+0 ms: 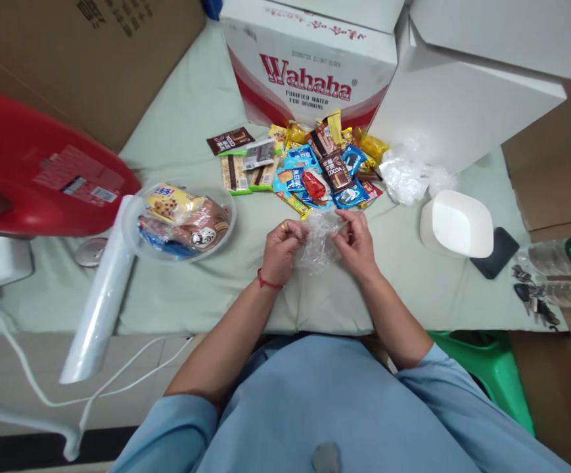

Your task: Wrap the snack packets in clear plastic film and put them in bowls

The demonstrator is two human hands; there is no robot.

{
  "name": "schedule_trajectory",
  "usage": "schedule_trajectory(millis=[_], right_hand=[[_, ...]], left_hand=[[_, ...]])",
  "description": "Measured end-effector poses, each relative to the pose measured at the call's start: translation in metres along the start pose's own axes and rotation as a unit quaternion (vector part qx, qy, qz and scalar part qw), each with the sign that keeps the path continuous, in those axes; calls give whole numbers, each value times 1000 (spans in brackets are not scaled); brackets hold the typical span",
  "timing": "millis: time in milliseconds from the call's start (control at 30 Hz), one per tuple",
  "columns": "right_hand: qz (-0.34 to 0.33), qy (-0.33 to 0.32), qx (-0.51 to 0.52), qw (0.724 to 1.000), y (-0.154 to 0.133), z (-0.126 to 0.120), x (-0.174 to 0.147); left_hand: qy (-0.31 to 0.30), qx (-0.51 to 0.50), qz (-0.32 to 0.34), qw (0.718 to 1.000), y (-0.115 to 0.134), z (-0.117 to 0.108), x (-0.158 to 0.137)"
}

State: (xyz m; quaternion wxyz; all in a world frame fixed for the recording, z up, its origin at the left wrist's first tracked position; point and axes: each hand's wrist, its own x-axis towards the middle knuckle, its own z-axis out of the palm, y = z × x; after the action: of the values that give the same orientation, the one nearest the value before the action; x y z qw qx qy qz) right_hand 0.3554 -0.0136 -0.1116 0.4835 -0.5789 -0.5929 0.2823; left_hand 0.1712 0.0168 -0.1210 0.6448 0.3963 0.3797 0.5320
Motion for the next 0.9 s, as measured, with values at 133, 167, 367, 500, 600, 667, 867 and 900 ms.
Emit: schedule_trajectory(millis=[133, 167, 367, 500, 600, 667, 867, 900], right_hand=[[-28, -10, -14, 999, 5, 4, 1], [-36, -11, -13, 999, 5, 5, 1], [-49, -6, 24, 998, -4, -4, 0], [11, -20, 92, 996, -15, -25, -1], [130, -48, 171, 975, -22, -44, -5], [202, -58, 235, 949, -25, -55, -8], [336, -72, 314, 885, -23, -82, -16], [349, -75, 315, 880, -20, -86, -17]], left_hand=[[-13, 61, 25, 998, -2, 0, -3], [-12, 68, 25, 997, -2, 0, -4], [15, 167, 59, 984, 5, 5, -7], [67, 219, 61, 972, 21, 5, -10], [75, 197, 62, 976, 33, 1, -17], [71, 148, 44, 986, 39, -3, -22], [93, 37, -89, 991, 46, -22, -33], [96, 31, -110, 989, 48, -26, -35]])
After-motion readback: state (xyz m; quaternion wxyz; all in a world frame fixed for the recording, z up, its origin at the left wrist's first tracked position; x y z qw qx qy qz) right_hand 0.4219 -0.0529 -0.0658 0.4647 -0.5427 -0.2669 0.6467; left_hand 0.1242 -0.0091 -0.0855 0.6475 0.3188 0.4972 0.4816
